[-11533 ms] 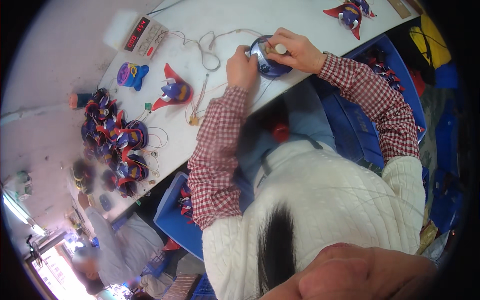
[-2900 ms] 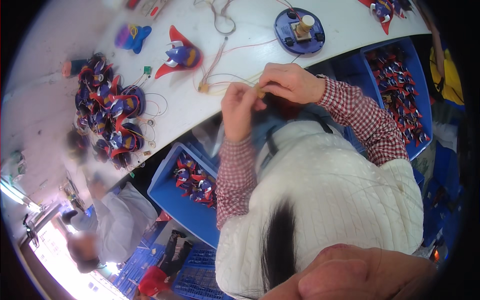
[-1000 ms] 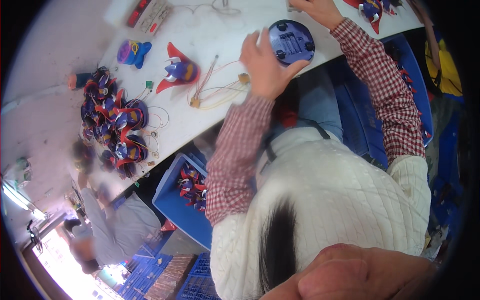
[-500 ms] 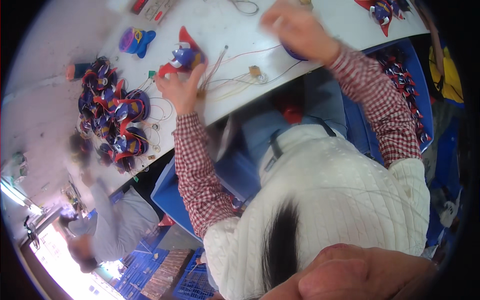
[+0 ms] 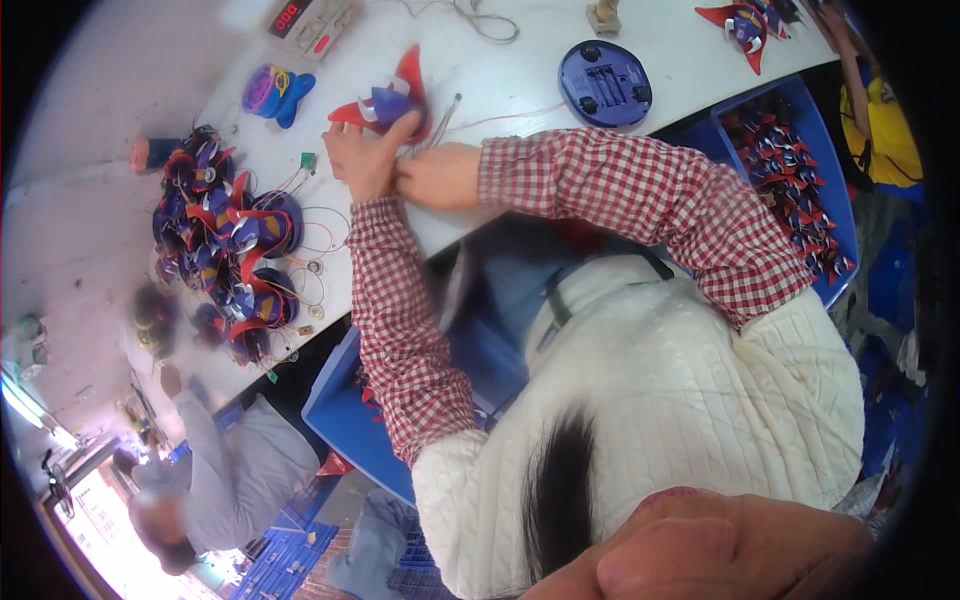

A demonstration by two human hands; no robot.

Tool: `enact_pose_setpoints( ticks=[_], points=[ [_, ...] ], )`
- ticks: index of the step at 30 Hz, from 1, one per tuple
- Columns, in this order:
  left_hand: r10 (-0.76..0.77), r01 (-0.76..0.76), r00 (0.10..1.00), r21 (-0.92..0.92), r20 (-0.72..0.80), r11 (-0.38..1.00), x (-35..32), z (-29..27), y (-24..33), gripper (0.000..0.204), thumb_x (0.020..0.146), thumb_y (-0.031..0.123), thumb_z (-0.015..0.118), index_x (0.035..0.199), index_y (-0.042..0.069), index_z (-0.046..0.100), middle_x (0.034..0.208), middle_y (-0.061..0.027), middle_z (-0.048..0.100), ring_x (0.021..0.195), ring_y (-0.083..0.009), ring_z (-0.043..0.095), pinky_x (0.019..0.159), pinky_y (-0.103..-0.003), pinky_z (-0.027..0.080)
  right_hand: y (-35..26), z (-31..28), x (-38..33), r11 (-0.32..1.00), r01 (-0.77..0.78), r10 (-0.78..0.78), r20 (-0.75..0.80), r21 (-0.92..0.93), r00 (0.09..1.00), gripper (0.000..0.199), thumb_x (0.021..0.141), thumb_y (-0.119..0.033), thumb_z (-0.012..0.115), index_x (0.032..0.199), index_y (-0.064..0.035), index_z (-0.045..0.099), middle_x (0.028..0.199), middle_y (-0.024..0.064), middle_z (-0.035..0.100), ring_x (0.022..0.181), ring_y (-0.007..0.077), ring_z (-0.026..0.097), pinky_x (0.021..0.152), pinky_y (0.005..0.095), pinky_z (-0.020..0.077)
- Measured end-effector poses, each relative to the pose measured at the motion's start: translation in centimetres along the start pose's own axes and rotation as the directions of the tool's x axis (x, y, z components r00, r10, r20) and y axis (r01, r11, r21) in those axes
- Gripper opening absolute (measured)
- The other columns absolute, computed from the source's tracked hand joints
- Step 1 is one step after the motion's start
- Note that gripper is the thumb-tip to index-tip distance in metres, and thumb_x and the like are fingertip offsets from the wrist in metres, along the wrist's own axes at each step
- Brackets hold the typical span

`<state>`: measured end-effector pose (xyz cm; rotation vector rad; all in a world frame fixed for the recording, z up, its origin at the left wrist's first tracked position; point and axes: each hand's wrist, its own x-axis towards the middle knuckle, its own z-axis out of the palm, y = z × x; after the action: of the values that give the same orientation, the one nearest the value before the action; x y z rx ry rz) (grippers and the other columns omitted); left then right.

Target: The recorder is assembling small toy boats by tying strings and using a sealing machine at a workbench.

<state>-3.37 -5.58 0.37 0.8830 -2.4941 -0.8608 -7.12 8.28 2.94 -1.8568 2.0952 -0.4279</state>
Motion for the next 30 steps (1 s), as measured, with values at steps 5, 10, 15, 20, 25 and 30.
enact_pose_setpoints(
  ticks=[5, 10, 15, 20, 25, 30],
  points=[
    [0.014, -0.015, 1.000, -0.070, -0.024, 0.997, 0.4, -0.1, 1.1, 0.071, 0.061, 0.047, 0.083, 0.100, -0.008, 0.060, 0.096, -0.0165, 0.054, 0.089, -0.0257, 0.056, 0.079, -0.033, 0.050, 1.1, 1.8, 1.7, 0.964, -0.201, 0.194, 0.057, 0.174, 0.979, 0.022, 0.091, -0.014, 0.047, 0.109, -0.0058, 0.057, 0.113, 0.0139, 0.057, 0.087, 0.0284, 0.061, 0.079, 0.0367, 0.0510],
    [-0.154, 0.162, 0.987, -0.279, 0.051, 0.946, 0.3, -0.6, 0.2, 0.076, 0.063, 0.050, 0.080, 0.109, -0.006, 0.059, 0.112, -0.0182, 0.052, 0.108, -0.0284, 0.049, 0.094, -0.039, 0.041, 0.4, 0.4, 0.8, 0.996, -0.058, 0.062, -0.061, 0.061, 0.996, 0.020, 0.089, -0.016, 0.051, 0.105, -0.0074, 0.059, 0.106, 0.0125, 0.059, 0.086, 0.0295, 0.062, 0.077, 0.0386, 0.0510],
    [-0.173, 0.171, 0.983, -0.686, 0.067, 0.707, -2.1, -1.6, 2.5, 0.060, 0.072, 0.035, 0.076, 0.113, -0.004, 0.057, 0.112, -0.0150, 0.055, 0.105, -0.0258, 0.053, 0.093, -0.034, 0.043, 1.0, -1.8, -1.6, 0.995, 0.098, -0.090, -0.185, 0.033, 0.979, 0.016, 0.084, -0.016, 0.057, 0.097, -0.0075, 0.060, 0.102, 0.0099, 0.058, 0.079, 0.0275, 0.061, 0.074, 0.0375, 0.0516],
    [-0.080, 0.129, 0.991, -0.942, 0.109, 0.310, -3.3, -1.3, 4.1, 0.041, 0.079, 0.016, 0.069, 0.112, -0.002, 0.054, 0.106, -0.0110, 0.058, 0.096, -0.0217, 0.056, 0.088, -0.028, 0.046, 1.8, -5.5, -6.1, 0.947, 0.278, -0.152, -0.537, 0.162, 0.830, 0.013, 0.078, -0.010, 0.064, 0.088, -0.0056, 0.056, 0.091, 0.0062, 0.055, 0.065, 0.0214, 0.054, 0.061, 0.0287, 0.0471],
    [0.042, 0.179, 0.983, -0.983, 0.180, 0.029, -4.2, 1.1, 8.6, 0.033, 0.082, 0.010, 0.065, 0.111, -0.002, 0.054, 0.102, -0.0098, 0.060, 0.092, -0.0206, 0.058, 0.085, -0.027, 0.047, 4.7, -8.8, -11.7, 0.917, 0.153, 0.112, -0.607, 0.368, 0.787, 0.012, 0.079, -0.006, 0.066, 0.085, -0.0052, 0.057, 0.083, 0.0032, 0.055, 0.064, 0.0118, 0.052, 0.058, 0.0203, 0.0419],
    [0.150, 0.259, 0.952, -0.963, 0.267, 0.070, -5.1, 4.5, 11.8, 0.035, 0.081, 0.010, 0.069, 0.110, -0.003, 0.054, 0.105, -0.0123, 0.060, 0.095, -0.0213, 0.060, 0.087, -0.029, 0.049, 9.0, -8.1, -16.1, 0.683, -0.111, 0.560, -0.421, 0.722, 0.713, 0.013, 0.083, -0.014, 0.066, 0.088, -0.0040, 0.059, 0.071, 0.0017, 0.058, 0.060, 0.0105, 0.050, 0.055, 0.0206, 0.0420]
  ],
)
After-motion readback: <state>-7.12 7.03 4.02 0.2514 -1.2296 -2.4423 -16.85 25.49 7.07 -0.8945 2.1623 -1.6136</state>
